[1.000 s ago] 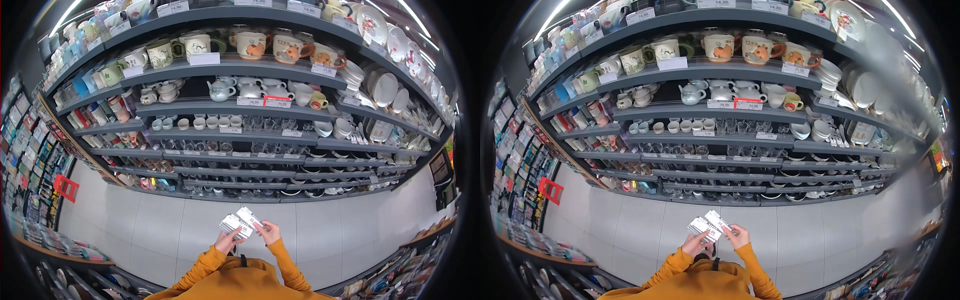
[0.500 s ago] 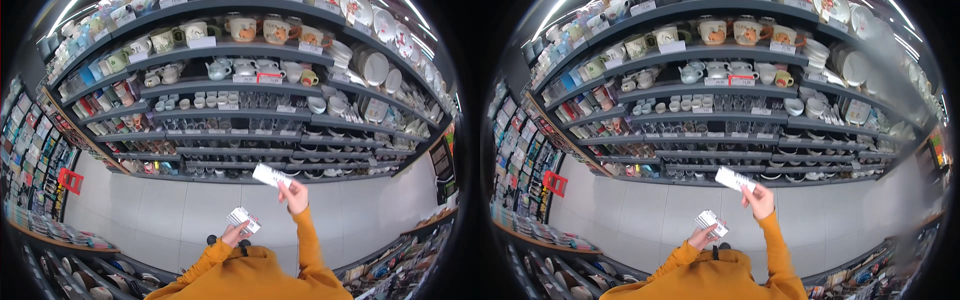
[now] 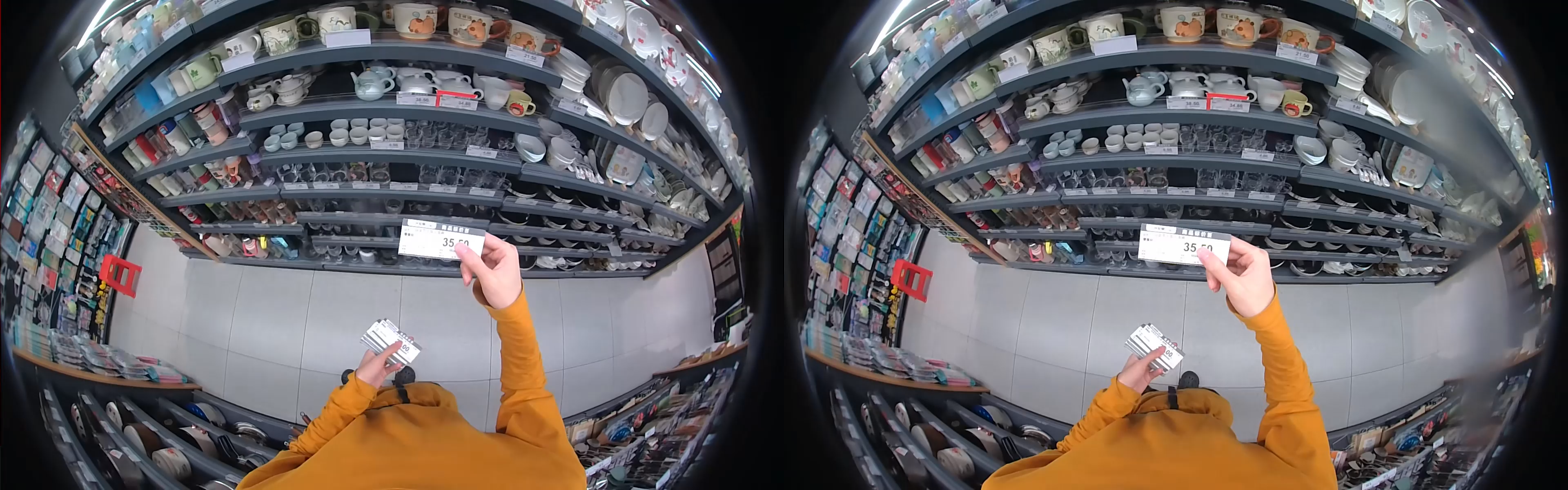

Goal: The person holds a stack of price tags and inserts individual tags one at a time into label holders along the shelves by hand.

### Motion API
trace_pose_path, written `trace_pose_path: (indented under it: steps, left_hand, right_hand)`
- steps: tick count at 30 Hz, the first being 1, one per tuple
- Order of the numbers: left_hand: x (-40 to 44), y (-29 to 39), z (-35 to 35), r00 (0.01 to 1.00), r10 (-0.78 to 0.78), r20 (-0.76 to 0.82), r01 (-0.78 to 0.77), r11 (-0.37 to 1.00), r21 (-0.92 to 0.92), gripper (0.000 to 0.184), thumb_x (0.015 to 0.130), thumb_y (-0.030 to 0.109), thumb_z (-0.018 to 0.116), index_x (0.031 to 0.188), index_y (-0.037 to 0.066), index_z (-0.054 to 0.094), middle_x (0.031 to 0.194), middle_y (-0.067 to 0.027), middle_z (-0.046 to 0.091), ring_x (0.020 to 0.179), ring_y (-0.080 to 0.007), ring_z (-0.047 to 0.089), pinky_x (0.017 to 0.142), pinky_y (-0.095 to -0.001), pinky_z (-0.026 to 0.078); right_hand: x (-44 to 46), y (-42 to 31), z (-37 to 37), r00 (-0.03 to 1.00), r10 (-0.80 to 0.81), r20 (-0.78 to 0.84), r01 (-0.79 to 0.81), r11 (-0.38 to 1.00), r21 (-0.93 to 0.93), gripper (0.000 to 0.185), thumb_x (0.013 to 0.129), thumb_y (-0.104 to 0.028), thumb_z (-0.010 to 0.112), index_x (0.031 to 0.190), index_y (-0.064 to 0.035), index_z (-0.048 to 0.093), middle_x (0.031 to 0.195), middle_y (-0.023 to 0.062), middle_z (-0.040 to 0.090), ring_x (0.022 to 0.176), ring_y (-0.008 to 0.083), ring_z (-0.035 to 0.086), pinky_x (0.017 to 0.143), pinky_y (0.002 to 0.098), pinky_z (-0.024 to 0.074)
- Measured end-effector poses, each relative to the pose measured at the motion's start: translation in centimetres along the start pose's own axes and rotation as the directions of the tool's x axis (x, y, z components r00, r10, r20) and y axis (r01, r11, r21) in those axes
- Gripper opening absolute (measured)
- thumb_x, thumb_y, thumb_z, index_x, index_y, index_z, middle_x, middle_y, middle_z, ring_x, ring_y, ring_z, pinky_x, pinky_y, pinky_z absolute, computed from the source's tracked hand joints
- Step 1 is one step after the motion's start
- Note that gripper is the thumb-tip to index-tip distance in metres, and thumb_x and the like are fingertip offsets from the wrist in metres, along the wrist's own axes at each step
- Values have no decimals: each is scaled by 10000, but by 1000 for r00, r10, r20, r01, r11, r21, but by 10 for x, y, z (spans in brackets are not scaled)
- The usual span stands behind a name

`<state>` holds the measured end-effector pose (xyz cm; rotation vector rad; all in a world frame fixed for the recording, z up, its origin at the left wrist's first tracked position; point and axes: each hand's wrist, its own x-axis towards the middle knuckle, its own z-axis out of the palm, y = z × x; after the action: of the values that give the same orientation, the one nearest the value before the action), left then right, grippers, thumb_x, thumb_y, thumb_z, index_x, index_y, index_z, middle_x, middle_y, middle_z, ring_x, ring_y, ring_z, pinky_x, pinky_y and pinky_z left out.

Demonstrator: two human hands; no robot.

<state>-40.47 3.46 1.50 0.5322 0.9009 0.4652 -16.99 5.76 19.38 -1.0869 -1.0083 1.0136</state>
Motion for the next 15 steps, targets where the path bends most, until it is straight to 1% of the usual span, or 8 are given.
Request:
trace_pose_path:
  steps: [5,11,14,15]
  left_hand:
    - [4,-10,-10,1000,-9,12,9,999,-52,285,885,186,618,1140,76,559,1137,-19,639,872,-53,609,587,-156,495]
    - [-1,-8,-3,1000,0,0,0,998,-63,293,879,184,628,1138,62,562,1134,-30,638,849,-56,610,589,-161,506]
    - [3,-12,-5,1000,-5,-25,3,998,-60,313,892,155,602,1185,62,539,1112,-44,643,833,-49,621,527,-131,491]
    - [2,-11,-3,1000,-5,-5,5,998,-60,315,892,154,602,1186,63,539,1111,-44,644,838,-49,622,529,-130,492]
  right_hand:
    - [0,0,3,1000,-2,12,2,1000,-27,189,876,-123,639,984,32,633,712,24,617,534,50,500,494,203,397]
    - [0,3,2,1000,-4,13,4,1000,-23,182,877,-126,638,979,25,632,684,11,599,540,48,501,490,203,396]
    - [1,5,0,1000,-3,11,3,1000,-23,181,877,-127,638,980,22,633,683,8,598,541,45,501,491,200,396]
    - [2,5,0,1000,1,6,-1,1000,-24,180,878,-127,638,979,21,633,684,8,598,543,44,502,491,198,396]
